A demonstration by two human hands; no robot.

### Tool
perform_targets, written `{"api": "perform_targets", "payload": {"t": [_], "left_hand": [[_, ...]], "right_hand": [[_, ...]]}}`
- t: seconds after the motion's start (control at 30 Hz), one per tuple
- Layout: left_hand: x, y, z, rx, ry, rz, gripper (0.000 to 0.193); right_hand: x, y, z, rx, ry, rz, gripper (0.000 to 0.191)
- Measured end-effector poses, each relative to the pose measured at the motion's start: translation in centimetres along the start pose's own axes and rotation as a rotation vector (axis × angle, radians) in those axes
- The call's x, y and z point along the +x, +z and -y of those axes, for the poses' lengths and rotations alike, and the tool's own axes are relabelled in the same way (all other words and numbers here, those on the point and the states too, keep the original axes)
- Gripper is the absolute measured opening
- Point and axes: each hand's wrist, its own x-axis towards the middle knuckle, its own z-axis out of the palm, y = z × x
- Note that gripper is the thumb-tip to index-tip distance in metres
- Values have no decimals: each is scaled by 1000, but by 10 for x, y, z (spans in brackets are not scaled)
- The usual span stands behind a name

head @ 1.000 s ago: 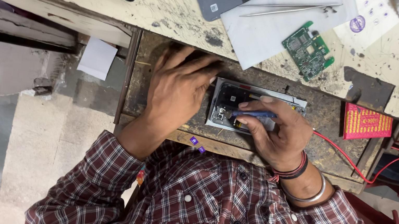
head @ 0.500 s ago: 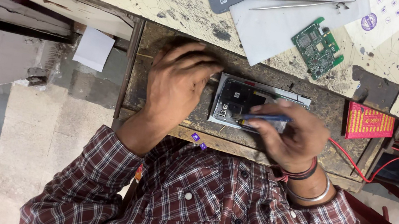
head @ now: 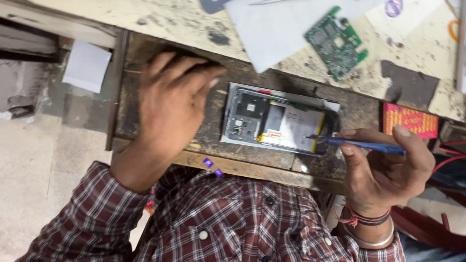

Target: The person repairs a smartphone at a workbench. They pry open the phone's back cover with a blue pry tool, work around the battery and internal components, then use a green-handled screwdriver to unscrew and adjust parts inside the open phone, holding the phone in one hand while working with the other.

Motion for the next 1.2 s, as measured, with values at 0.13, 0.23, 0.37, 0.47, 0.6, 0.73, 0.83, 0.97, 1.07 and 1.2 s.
{"api": "perform_targets", "payload": {"t": [0.13, 0.23, 0.37, 0.47, 0.6, 0.73, 0.83, 0.97, 1.07, 1.2], "left_hand": [[-4, 0, -7, -11, -22, 28, 17], [-4, -5, -15, -5, -32, 33, 16], [-1, -12, -25, 7, -55, 49, 15], [2, -14, -31, -4, -71, 54, 15], [2, -14, -34, -22, -81, 49, 15], [1, -13, -35, -31, -91, 62, 16], [0, -11, -34, -27, -89, 58, 16], [-2, -6, -32, -23, -83, 58, 16], [-2, -4, -31, -23, -78, 58, 16], [-3, -4, -33, -35, -68, 58, 16]], "right_hand": [[-18, -25, -6, -127, 26, -93, 61], [-27, -34, -7, -174, 11, -107, 62], [-28, -38, -6, -180, 20, -64, 61], [-25, -42, -5, -210, 23, -40, 63], [-24, -44, -6, -229, 6, -34, 63], [-25, -43, -9, -237, 13, -39, 62], [-25, -43, -9, -225, -25, -35, 62], [-22, -47, -6, -347, -29, 14, 63], [-17, -51, -3, -245, -91, 147, 61], [-8, -52, 0, -211, -108, 230, 60]]}}
